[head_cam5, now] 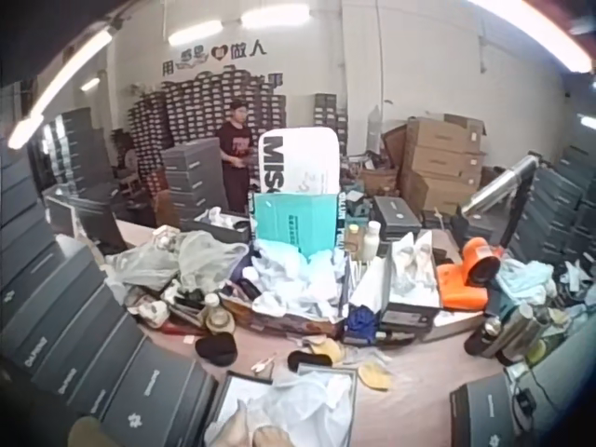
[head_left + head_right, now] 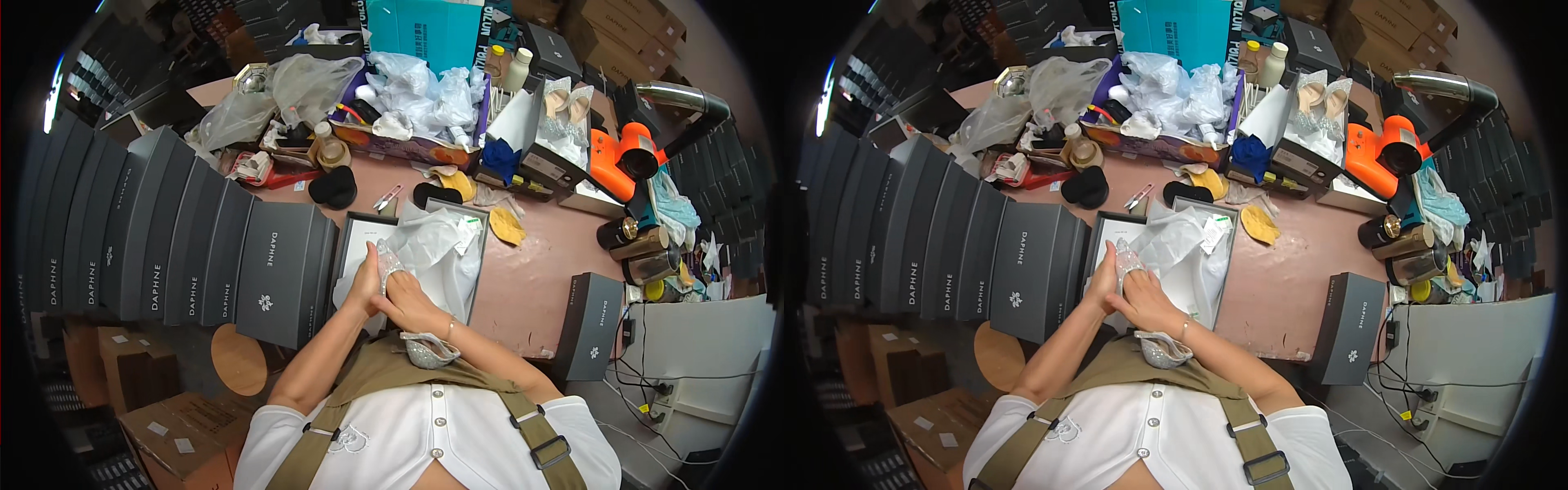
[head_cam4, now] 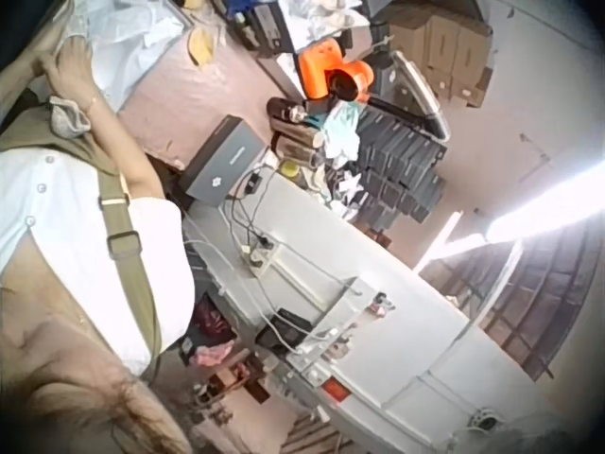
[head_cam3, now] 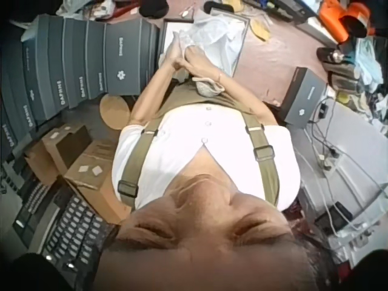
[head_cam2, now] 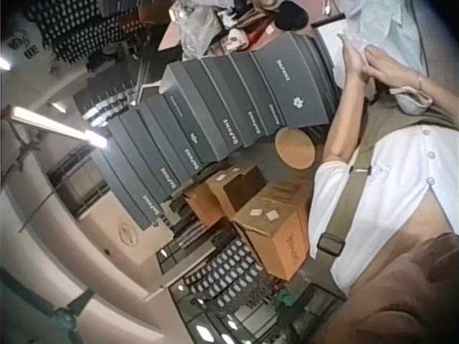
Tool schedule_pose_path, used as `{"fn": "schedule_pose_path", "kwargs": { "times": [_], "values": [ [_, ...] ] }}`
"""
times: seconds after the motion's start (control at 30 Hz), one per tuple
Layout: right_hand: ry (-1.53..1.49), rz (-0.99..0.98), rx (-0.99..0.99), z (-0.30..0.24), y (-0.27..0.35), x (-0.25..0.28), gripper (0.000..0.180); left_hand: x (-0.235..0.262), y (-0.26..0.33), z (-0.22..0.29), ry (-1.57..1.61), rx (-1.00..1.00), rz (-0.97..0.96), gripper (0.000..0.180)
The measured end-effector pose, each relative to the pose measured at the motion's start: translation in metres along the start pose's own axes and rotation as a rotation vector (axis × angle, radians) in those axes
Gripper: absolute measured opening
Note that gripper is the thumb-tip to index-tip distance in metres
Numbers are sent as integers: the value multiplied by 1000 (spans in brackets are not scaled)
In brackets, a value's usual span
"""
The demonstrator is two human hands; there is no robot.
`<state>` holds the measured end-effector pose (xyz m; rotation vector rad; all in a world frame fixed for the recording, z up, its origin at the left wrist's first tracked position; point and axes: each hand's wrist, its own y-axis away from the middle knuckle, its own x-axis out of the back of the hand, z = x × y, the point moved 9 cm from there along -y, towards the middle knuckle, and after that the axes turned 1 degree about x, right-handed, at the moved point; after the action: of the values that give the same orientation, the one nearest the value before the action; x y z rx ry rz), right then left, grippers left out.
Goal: Packaging high-heeled shoes into boxes with protective wrapping.
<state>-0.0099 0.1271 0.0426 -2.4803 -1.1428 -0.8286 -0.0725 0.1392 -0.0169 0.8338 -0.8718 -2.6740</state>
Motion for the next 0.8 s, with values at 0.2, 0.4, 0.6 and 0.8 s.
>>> {"fn": "schedule_pose_path", "kwargs": {
  "times": [0.2, 0.4, 0.6, 0.8],
  "values": [
    [-283, -130, 224, -30, 62, 29, 53, -21, -9, -6, 152, -28, -194, 72],
    [-835, 381, -261, 27, 78, 77, 52, -78, -10, 39, 288, -129, -450, 76],
    [-1095, 346, -400, 25, 84, 55, 66, -78, 54, 44, -537, -825, -163, 60],
    [-1118, 293, -377, 22, 79, 48, 69, -43, 37, 45, -418, -675, -59, 37]
  ]
}}
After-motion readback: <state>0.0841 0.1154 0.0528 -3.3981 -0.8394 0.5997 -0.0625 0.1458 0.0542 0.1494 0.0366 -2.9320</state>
